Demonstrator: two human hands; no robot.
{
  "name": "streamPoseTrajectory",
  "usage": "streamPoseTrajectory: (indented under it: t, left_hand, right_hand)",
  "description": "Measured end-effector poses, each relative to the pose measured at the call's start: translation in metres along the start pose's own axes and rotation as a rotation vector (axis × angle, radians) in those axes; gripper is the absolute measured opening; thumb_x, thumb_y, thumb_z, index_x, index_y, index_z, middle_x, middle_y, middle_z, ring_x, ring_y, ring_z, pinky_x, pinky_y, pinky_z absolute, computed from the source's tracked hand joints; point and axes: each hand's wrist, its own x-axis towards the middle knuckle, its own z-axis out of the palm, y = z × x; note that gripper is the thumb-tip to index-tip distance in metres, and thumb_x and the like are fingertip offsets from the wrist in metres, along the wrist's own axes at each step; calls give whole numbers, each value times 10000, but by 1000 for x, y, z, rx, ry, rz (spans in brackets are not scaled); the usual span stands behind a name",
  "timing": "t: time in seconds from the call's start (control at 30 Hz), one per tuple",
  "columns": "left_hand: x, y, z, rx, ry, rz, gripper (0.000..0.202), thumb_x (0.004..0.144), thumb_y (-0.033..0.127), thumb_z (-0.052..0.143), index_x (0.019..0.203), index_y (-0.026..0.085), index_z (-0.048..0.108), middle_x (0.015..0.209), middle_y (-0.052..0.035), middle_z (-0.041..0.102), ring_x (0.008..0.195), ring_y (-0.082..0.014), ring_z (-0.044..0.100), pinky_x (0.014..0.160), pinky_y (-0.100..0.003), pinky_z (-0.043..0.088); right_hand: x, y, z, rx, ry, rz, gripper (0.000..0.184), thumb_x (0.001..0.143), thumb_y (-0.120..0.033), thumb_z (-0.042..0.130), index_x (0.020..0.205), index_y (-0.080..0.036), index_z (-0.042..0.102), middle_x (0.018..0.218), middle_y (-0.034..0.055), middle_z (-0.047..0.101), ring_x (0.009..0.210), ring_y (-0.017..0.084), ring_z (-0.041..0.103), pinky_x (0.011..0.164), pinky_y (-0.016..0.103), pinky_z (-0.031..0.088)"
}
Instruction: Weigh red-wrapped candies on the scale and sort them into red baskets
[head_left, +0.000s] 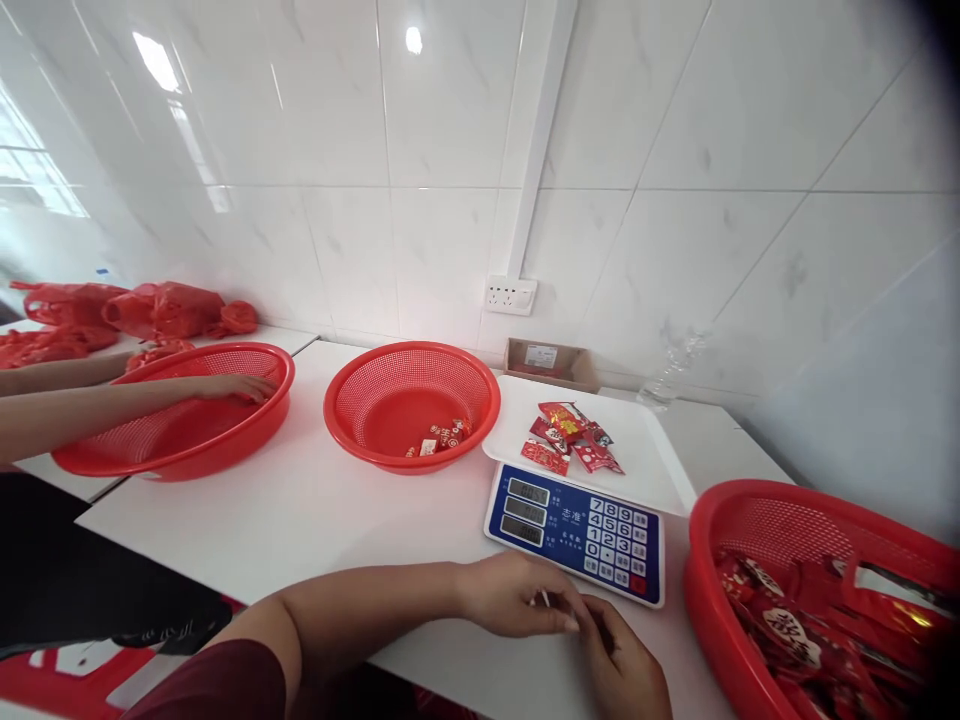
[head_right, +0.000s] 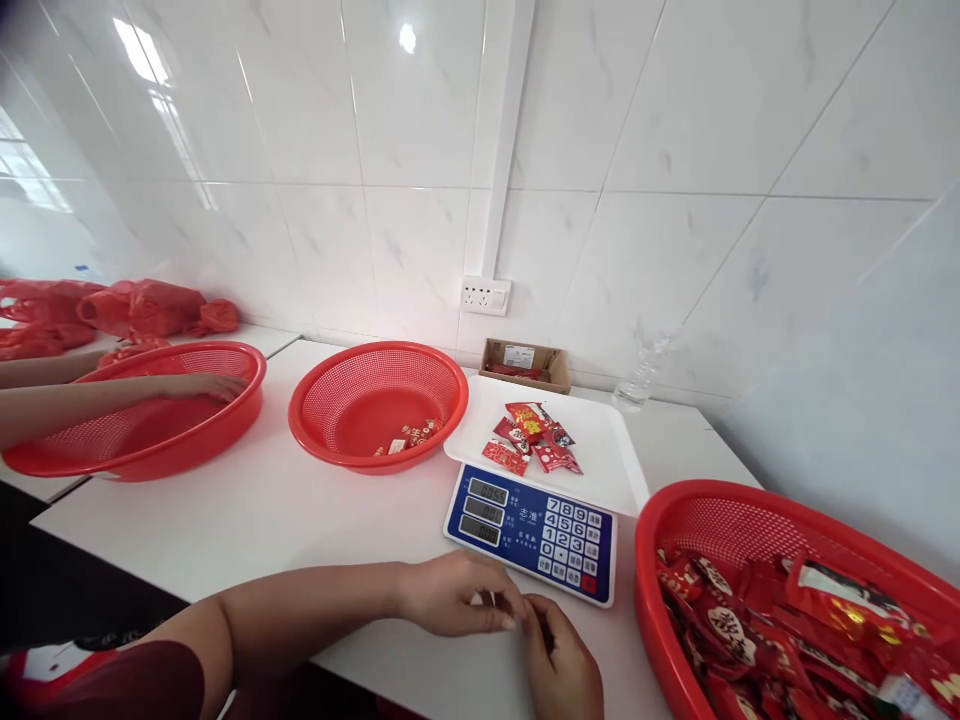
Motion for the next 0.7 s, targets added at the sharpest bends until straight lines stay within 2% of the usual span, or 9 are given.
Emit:
streamPoseTrajectory:
  t: [0.13, 0.23, 0.3, 0.37, 0.43, 0.53, 0.6, 0.7]
  left_hand:
    - [20, 18, -27, 326, 327, 165, 298, 859, 309, 471, 1096, 167, 581, 1054, -92, 612, 1017, -186, 535, 913, -287, 411]
    - [38, 23, -47, 487, 432, 220, 385, 841, 335, 508, 1180, 153, 517, 1166, -118, 546, 1129, -207, 466, 989, -327, 362]
    - [48, 23, -55, 558, 431, 169, 457, 829, 369, 531, 1234, 165, 468, 1248, -127, 484, 1221, -233, 384, 1031, -367, 318]
    - [57, 22, -58, 591, 383, 78, 525, 828, 407, 534, 1284, 175, 414, 1312, -136, 430, 1285, -261, 304, 1059, -414, 272]
    - [62, 22, -57, 590, 324, -1, 594, 827, 442, 529, 1330, 180, 351, 1373, -150, 363, 1323, -284, 241, 1071, -455, 234]
    - [69, 23, -54, 538, 275, -46, 699, 809, 485, 538, 1384, 214, 248, 1459, -150, 214, 1355, -306, 156, 1068, -489, 219]
    - [74, 26, -53, 481, 267, -59, 751, 791, 507, 549, 1401, 234, 206, 1487, -141, 122, 1359, -318, 140, 1054, -482, 255]
    - [84, 29, -53, 457, 285, -57, 802, 765, 540, 560, 1407, 218, 204, 1493, -152, 71, 1350, -339, 163, 1043, -466, 282]
  right_hand:
    - [0, 5, 1, 34, 1, -26, 405, 735, -579, 478, 833, -238, 674, 885, 41, 709, 784, 216, 656, 689, 253, 522]
    - [-1, 6, 2, 50, -7, -36, 398, 741, -573, 480, 825, -233, 668, 868, 40, 706, 777, 208, 651, 697, 247, 516]
    - [-2, 4, 2, 72, 6, -33, 386, 742, -570, 485, 810, -235, 665, 847, 35, 703, 770, 207, 647, 695, 245, 513]
    - [-4, 1, 4, 99, 47, -32, 378, 742, -572, 485, 787, -241, 662, 817, 26, 699, 755, 204, 642, 686, 244, 511]
    - [-6, -1, 5, 121, 84, -33, 376, 749, -574, 477, 774, -247, 660, 798, 18, 696, 744, 200, 638, 680, 244, 509]
    - [-6, 0, 7, 145, 85, -32, 384, 746, -585, 477, 761, -248, 660, 790, 15, 694, 734, 197, 636, 680, 242, 506]
    - [-6, 3, 8, 161, 77, -31, 388, 735, -595, 490, 764, -248, 663, 791, 14, 693, 735, 196, 636, 680, 239, 503]
    - [-5, 7, 8, 174, 63, -26, 387, 721, -598, 509, 774, -248, 666, 798, 8, 692, 743, 191, 634, 676, 227, 497]
